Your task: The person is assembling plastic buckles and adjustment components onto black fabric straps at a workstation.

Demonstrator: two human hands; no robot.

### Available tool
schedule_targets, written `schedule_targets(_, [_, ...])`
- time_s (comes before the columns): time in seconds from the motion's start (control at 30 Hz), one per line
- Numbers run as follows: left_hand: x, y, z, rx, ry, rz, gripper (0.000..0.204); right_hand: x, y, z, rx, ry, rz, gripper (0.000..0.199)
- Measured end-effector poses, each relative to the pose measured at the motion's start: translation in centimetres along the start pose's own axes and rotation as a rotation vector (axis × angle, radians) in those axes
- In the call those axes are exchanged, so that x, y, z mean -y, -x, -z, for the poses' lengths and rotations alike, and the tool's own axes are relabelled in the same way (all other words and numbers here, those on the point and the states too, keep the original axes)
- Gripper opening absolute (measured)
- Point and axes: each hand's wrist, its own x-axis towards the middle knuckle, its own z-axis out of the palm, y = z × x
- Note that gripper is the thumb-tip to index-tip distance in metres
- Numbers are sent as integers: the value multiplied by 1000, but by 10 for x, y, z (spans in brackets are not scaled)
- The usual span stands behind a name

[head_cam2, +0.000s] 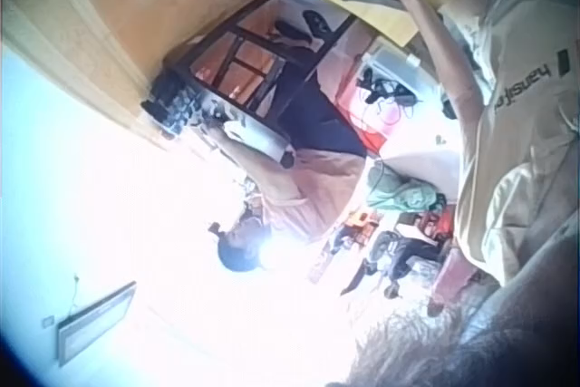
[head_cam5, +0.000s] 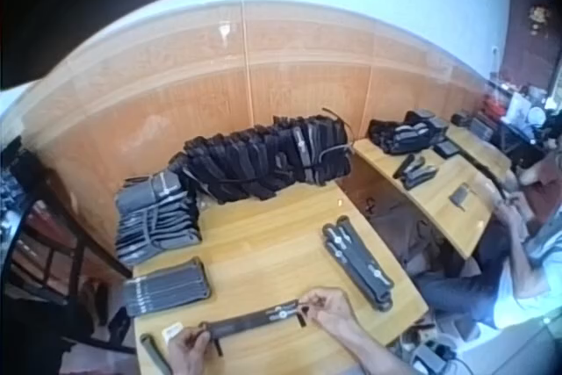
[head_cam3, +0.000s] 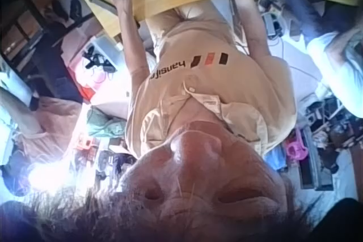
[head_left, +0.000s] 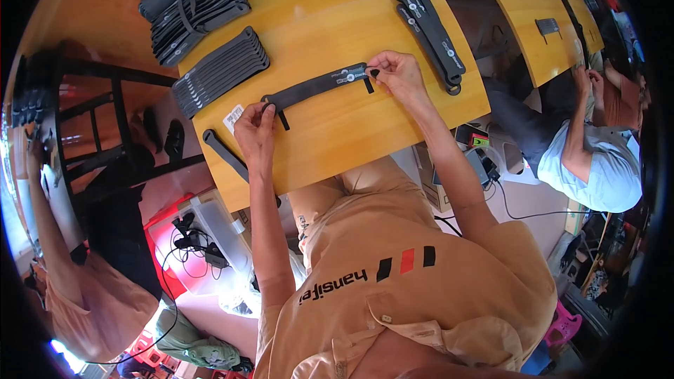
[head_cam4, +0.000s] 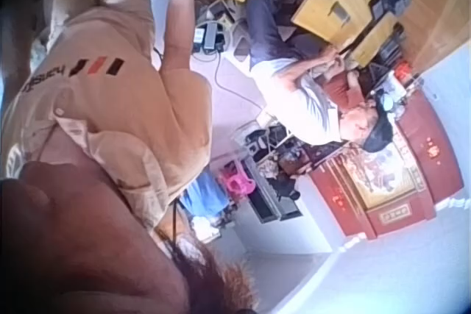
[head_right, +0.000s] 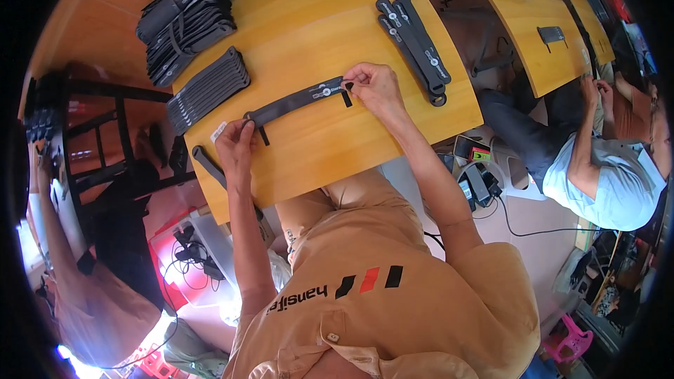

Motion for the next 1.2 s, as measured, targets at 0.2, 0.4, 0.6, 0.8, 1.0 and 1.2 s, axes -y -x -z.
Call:
schedule_targets(0.2, [4,-3,-1,-39,-27,24,14,-9,-2,-2,-3,-18,38,3])
schedule_targets(0.4, [2,-5,-1,-39,-20,25,14,-12,-5,-2,-35,-10,43,19])
schedule_targets(0.6, [2,-6,-1,-63,-42,42,12,-9,-4,-2,-26,-30,30,20])
schedule_targets(0.8, [2,-6,-2,-61,-14,66,11,-5,1,-3,-24,-72,16,21])
schedule_targets(1.0, [1,-7,-2,-65,-6,48,12,-6,1,-6,-65,-125,31,21])
schedule_targets(1.2, [2,-7,-2,-75,14,41,11,-10,-2,-11,-119,-108,42,19])
